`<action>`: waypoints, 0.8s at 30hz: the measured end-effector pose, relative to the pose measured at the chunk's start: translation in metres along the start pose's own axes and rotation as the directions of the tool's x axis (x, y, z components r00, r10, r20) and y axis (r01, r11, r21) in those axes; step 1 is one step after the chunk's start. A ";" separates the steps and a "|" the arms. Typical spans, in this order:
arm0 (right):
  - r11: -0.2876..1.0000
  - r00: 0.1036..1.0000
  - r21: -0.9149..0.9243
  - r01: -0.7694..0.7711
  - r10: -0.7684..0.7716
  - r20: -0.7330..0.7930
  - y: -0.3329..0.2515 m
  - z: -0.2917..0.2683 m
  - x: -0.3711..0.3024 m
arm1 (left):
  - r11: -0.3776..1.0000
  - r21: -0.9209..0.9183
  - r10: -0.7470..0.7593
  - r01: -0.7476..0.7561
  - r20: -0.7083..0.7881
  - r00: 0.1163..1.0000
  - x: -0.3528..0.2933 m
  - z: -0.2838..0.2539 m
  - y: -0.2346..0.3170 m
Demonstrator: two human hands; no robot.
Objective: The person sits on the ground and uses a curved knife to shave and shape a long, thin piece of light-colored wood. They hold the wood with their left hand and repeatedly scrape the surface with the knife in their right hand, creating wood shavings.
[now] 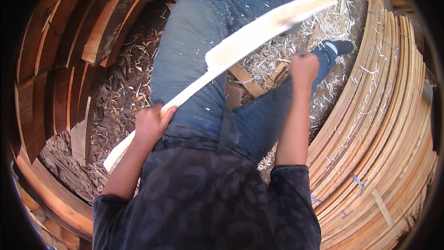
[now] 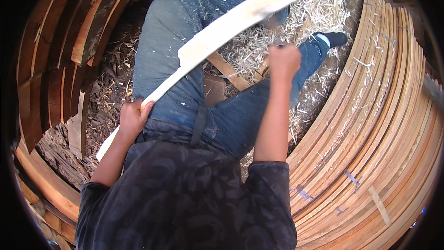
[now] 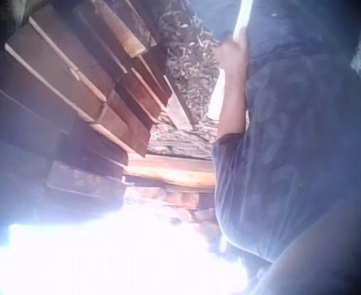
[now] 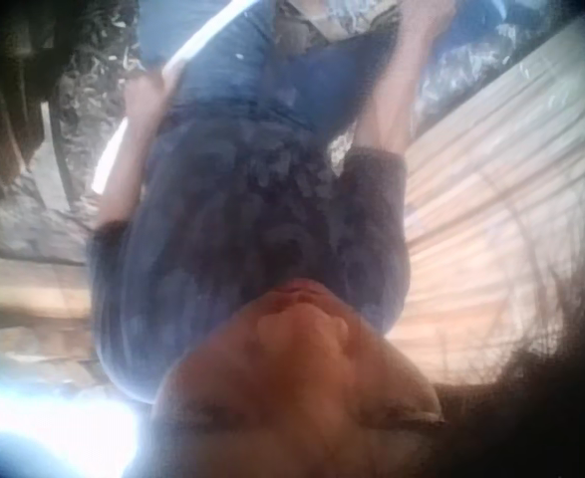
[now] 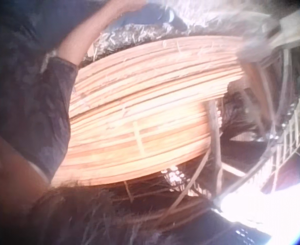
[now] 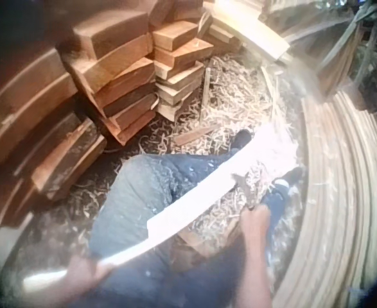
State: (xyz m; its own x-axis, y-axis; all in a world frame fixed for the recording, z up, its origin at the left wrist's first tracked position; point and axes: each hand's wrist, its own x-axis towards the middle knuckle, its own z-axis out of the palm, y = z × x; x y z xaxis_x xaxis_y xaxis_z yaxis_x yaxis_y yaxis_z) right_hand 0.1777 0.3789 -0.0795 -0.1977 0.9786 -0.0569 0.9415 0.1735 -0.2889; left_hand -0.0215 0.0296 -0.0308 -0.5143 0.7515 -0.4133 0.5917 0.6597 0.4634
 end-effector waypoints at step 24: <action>0.987 0.987 0.023 -0.156 0.155 0.033 0.063 -0.011 0.078 | 0.999 -0.053 -0.005 0.006 0.020 1.000 0.004 -0.001 -0.004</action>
State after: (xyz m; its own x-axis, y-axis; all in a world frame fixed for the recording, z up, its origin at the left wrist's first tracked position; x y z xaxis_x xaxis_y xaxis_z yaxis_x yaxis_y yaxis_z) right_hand 0.2242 0.4673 -0.0917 -0.0579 0.9895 -0.1321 0.9542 0.0159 -0.2987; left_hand -0.0263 0.0302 -0.0338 -0.5044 0.7482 -0.4309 0.5553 0.6633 0.5017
